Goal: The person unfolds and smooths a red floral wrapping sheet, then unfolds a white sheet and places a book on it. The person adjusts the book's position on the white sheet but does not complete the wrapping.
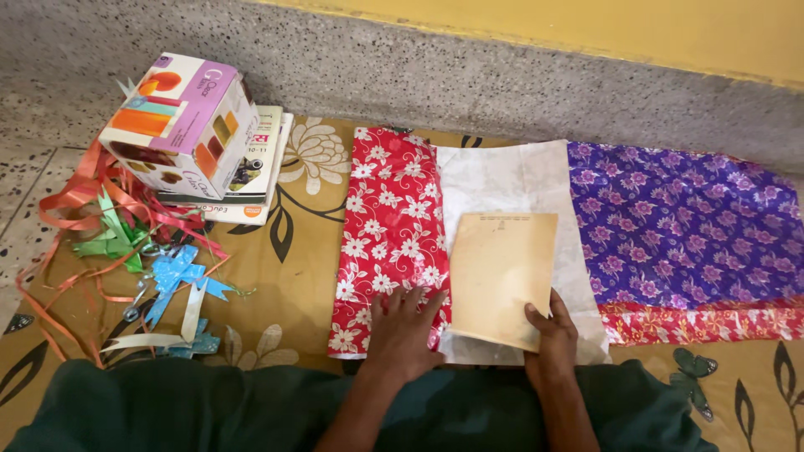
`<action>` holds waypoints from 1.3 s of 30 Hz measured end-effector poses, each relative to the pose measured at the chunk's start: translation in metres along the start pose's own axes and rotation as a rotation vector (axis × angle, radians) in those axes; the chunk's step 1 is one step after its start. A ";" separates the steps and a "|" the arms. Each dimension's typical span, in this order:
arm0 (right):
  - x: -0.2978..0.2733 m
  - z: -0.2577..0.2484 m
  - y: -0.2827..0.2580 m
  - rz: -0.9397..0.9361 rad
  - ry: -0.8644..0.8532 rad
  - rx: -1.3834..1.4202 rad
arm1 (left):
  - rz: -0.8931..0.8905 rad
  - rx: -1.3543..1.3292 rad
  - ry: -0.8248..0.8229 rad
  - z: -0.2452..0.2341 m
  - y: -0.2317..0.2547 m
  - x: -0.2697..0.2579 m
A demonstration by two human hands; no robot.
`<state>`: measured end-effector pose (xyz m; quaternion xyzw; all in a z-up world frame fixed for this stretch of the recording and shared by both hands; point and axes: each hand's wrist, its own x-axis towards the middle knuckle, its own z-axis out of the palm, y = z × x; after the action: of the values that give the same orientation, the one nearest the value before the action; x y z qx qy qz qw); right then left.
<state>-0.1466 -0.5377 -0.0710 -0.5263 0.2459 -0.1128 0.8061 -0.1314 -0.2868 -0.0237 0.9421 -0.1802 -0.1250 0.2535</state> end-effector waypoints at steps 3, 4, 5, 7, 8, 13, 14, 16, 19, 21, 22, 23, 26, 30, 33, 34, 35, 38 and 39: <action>0.002 0.001 0.002 -0.014 0.009 -0.001 | 0.078 0.066 0.207 0.012 -0.005 -0.001; 0.002 0.002 0.002 -0.018 0.015 -0.004 | 0.072 0.041 0.247 0.014 -0.008 0.001; 0.002 0.003 0.002 -0.016 0.022 -0.006 | 0.066 0.015 0.286 0.015 -0.011 0.003; 0.001 0.003 0.002 -0.008 0.037 -0.013 | 0.060 -0.043 0.393 0.015 -0.015 0.006; 0.000 0.003 0.001 -0.003 0.038 -0.013 | 0.059 -0.075 0.462 0.013 -0.018 0.007; -0.005 0.009 -0.004 0.009 0.058 -0.025 | -0.023 -0.338 0.768 -0.013 -0.035 0.005; -0.006 0.010 -0.005 0.019 0.066 -0.035 | -0.118 -0.388 0.779 -0.018 -0.039 0.005; -0.008 0.011 -0.007 0.040 0.083 -0.055 | -0.186 -0.403 0.913 -0.025 -0.047 0.002; -0.009 0.012 -0.007 -0.001 0.058 -0.031 | -0.137 -0.357 1.208 -0.036 -0.064 -0.003; -0.008 0.010 -0.006 -0.003 0.053 -0.031 | -0.166 -0.422 1.303 -0.043 -0.077 -0.007; -0.007 0.010 -0.005 -0.004 0.050 -0.032 | -0.252 -0.468 1.304 -0.046 -0.083 -0.010; -0.007 0.008 -0.004 0.000 0.052 -0.033 | -0.337 -0.514 1.303 -0.049 -0.090 -0.014; -0.005 0.007 -0.002 -0.001 0.045 -0.029 | -0.419 -0.303 1.361 -0.055 -0.099 -0.024; -0.003 0.004 0.000 -0.022 0.020 -0.018 | -0.650 -0.060 1.304 -0.058 -0.098 -0.029; -0.003 0.004 0.000 -0.021 0.030 -0.034 | -0.656 0.103 1.295 -0.060 -0.095 -0.028; -0.003 0.004 0.000 -0.020 0.037 -0.040 | -0.621 0.172 1.261 -0.059 -0.093 -0.028; -0.003 0.004 0.000 -0.020 0.036 -0.038 | -0.585 0.240 1.227 -0.056 -0.092 -0.028; -0.003 0.005 0.000 -0.022 0.040 -0.043 | -0.318 0.122 1.123 -0.043 -0.092 -0.022; -0.003 0.005 0.000 -0.026 0.042 -0.050 | -0.204 0.030 1.084 -0.037 -0.092 -0.017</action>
<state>-0.1467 -0.5322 -0.0679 -0.5470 0.2586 -0.1278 0.7859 -0.1096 -0.1897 -0.0382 0.8877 0.0665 0.3569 0.2832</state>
